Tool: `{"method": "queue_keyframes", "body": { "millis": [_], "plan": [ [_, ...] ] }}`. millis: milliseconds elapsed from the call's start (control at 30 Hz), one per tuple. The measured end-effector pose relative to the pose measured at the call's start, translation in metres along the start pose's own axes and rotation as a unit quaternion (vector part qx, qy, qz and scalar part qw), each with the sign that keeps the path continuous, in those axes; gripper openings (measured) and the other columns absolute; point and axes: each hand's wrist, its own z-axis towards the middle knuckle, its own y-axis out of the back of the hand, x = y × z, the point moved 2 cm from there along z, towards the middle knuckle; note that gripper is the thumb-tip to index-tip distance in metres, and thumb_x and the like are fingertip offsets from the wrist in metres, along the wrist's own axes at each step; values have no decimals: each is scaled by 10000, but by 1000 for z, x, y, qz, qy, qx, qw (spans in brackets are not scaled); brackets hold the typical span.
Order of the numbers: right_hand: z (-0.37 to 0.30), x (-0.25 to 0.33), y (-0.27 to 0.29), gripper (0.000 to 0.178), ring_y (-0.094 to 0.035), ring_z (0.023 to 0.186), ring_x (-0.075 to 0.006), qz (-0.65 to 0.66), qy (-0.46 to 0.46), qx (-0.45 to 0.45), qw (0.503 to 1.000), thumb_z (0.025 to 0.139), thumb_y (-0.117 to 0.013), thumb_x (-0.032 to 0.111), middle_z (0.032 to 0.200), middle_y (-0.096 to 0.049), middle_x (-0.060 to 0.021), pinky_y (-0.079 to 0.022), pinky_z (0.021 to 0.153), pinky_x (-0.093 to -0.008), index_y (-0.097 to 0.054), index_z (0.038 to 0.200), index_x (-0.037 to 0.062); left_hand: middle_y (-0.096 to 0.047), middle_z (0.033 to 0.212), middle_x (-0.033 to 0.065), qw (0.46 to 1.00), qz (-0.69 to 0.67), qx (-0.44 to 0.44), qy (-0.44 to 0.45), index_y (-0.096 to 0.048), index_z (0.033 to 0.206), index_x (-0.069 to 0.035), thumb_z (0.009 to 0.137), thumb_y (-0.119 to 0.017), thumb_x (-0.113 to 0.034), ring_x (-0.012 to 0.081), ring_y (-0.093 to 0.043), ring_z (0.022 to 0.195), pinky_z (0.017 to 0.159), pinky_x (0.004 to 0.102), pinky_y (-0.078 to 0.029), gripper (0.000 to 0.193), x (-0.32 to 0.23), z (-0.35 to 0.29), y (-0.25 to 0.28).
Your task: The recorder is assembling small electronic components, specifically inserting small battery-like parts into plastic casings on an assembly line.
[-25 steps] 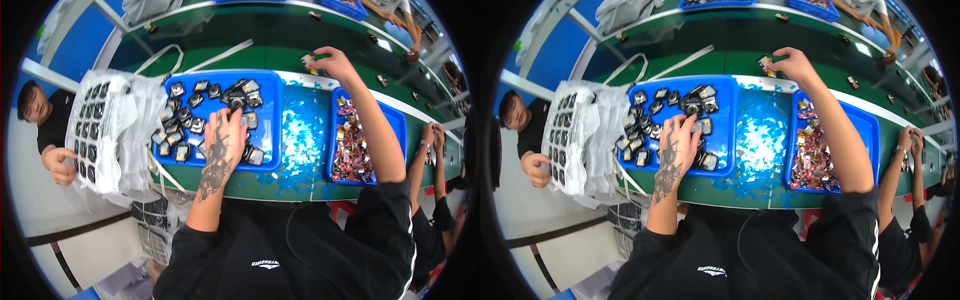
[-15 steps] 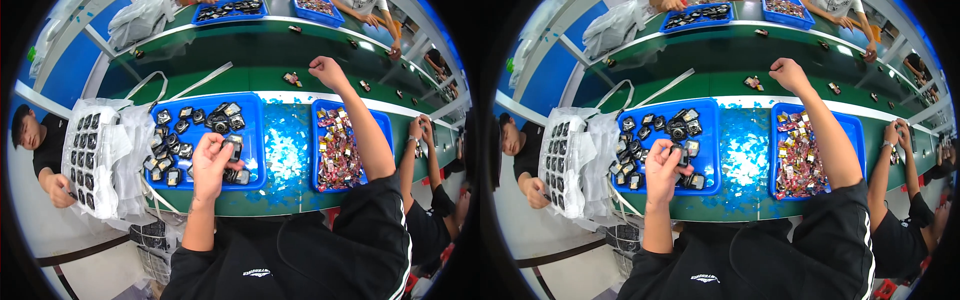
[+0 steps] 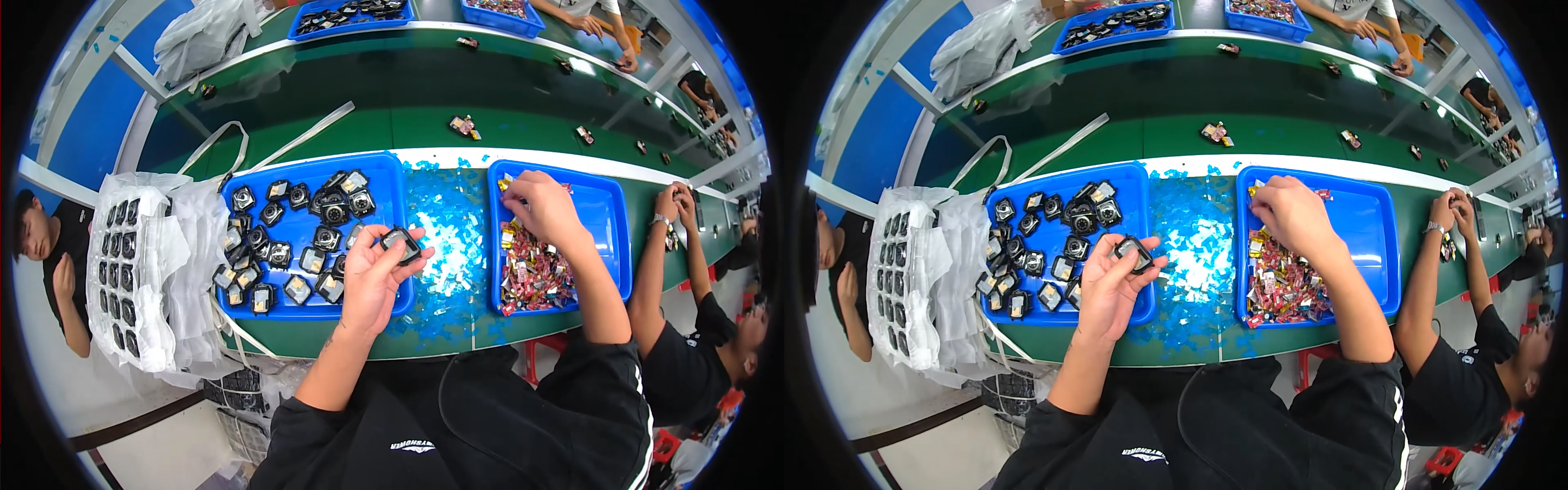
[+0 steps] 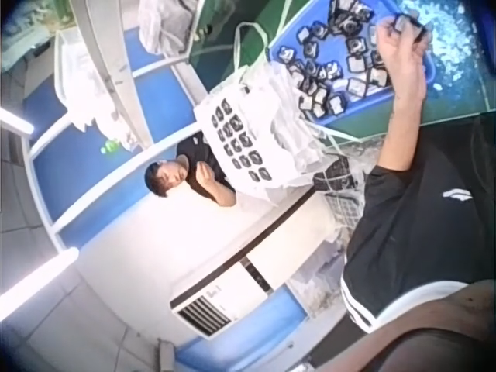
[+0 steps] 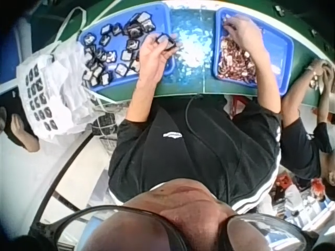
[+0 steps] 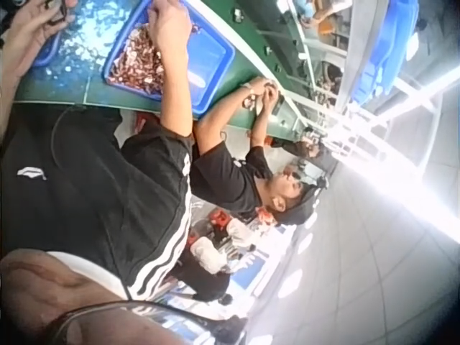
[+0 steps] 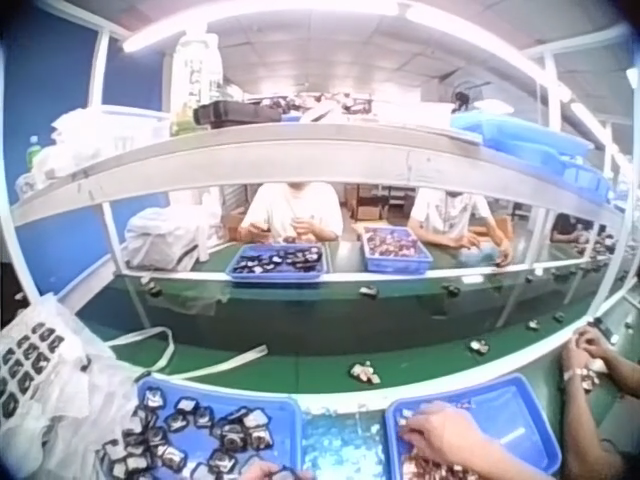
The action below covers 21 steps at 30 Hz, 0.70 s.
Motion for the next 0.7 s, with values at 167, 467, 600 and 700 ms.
{"method": "queue_keyframes", "body": {
  "millis": [167, 467, 600, 700],
  "plan": [
    [-10, 10, 15, 50, -617, 712, -199, 147, -173, -147, 963, 878, -641, 81, 751, -624, -65, -489, 665, -304, -638, 866, 32, -588, 1162, 132, 993, 101, 31, -44, -473, 1291, -67, 947, -561, -38, 243, -654, 980, 823, 312, -556, 357, -3, -5, -9],
    [-28, 63, 7, 68, -535, 633, -46, 765, -280, -59, 577, 929, -618, 138, 760, -598, 21, -431, 518, -194, -610, 914, 72, -559, 948, 76, 659, 581, 88, -469, -745, 1048, -159, 700, -799, -35, 207, -602, 798, 671, 314, -520, 373, -11, -2, -63],
    [-30, 79, -6, 70, -538, 664, -48, 811, -296, 2, 504, 937, -604, 146, 804, -607, 22, -427, 521, -192, -613, 935, 77, -565, 892, 65, 584, 608, 127, -522, -758, 1001, -146, 636, -818, -33, 191, -606, 785, 632, 294, -527, 387, -10, 2, -60],
    [-32, 84, -22, 78, -548, 672, -47, 813, -285, 5, 508, 940, -603, 154, 824, -624, 16, -426, 527, -192, -618, 933, 78, -562, 927, 67, 635, 562, 130, -514, -759, 994, -137, 643, -817, -35, 195, -608, 788, 646, 291, -529, 370, -10, -3, -58]
  ]
}}
